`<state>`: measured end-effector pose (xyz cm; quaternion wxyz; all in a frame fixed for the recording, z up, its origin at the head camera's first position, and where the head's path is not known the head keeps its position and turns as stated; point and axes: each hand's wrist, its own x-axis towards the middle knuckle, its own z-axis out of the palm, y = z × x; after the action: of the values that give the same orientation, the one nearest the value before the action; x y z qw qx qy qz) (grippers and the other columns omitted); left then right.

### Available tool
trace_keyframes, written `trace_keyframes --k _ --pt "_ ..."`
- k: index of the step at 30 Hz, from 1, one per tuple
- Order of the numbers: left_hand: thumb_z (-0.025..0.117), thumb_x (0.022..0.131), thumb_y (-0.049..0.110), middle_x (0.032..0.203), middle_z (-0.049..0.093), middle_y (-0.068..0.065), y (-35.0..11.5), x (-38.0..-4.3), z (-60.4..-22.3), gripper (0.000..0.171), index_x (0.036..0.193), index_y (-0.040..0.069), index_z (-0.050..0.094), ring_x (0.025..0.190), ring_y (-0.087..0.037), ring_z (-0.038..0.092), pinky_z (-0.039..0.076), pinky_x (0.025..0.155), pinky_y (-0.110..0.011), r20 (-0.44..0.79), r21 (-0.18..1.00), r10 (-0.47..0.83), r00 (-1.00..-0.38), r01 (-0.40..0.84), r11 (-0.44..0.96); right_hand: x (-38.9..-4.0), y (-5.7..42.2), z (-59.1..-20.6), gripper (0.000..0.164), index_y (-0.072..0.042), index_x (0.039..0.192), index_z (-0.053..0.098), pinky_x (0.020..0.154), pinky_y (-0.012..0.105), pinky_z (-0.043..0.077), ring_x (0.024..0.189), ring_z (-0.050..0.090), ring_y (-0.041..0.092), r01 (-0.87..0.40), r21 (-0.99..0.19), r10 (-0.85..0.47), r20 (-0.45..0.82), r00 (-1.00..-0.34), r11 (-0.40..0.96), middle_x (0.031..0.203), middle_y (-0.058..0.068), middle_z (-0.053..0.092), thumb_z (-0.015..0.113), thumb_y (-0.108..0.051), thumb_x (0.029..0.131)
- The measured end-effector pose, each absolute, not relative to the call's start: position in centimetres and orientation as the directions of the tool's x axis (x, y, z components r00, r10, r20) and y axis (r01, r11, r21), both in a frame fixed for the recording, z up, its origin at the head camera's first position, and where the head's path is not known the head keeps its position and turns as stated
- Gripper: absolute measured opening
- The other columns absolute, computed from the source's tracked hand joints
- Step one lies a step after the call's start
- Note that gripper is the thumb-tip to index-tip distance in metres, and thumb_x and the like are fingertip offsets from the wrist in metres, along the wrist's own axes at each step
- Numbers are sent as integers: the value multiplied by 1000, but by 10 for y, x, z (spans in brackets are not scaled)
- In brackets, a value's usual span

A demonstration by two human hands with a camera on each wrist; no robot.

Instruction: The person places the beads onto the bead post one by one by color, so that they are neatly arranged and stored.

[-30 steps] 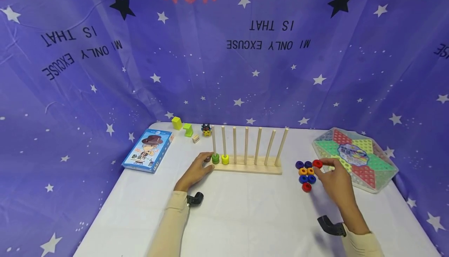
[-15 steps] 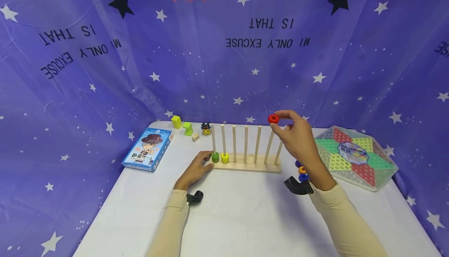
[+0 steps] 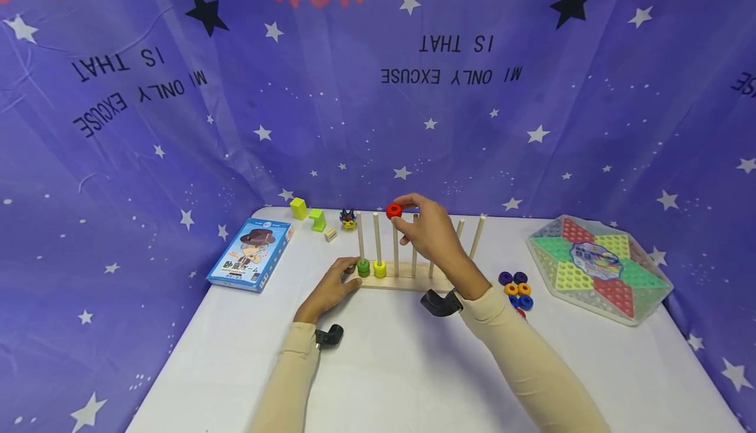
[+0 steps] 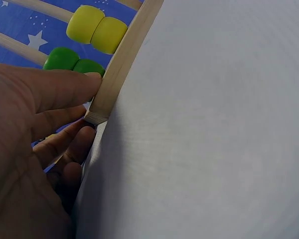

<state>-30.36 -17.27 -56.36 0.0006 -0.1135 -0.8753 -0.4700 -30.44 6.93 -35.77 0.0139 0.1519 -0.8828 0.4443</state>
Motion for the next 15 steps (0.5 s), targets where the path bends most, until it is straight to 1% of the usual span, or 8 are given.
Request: trace_keyframes --k 2,7,11,15 --pt "65 90 13 137 47 -7 -171 -303 -562 52 139 9 48 120 -25 48 31 106 -45 106 820 198 -975 198 537 -304 68 -359 38 -19 124 58 40 31 39 55 65 15 -274 -775 -251 153 -956 569 117 2 61 69 -22 88" --pt "64 90 14 137 47 -7 -170 -302 -560 52 139 9 48 121 -25 48 30 106 -45 105 812 197 -975 198 549 -303 68 -361 38 -19 125 58 43 35 43 54 65 16 -262 -776 -237 149 -960 573 119 3 61 69 -20 88" --pt "64 90 14 137 47 -7 -171 -302 -562 52 139 9 48 121 -25 48 29 106 -46 110 813 191 -975 199 547 -304 69 -362 38 -19 125 58 42 34 42 54 65 15 -262 -777 -238 148 -960 573 119 3 61 69 -20 88" --pt "64 89 14 137 48 -8 -172 -302 -563 52 139 9 48 120 -25 48 30 106 -46 114 813 191 -975 202 547 -304 70 -362 41 -18 128 56 49 35 46 57 66 15 -275 -770 -238 164 -957 576 124 2 59 68 -22 89"
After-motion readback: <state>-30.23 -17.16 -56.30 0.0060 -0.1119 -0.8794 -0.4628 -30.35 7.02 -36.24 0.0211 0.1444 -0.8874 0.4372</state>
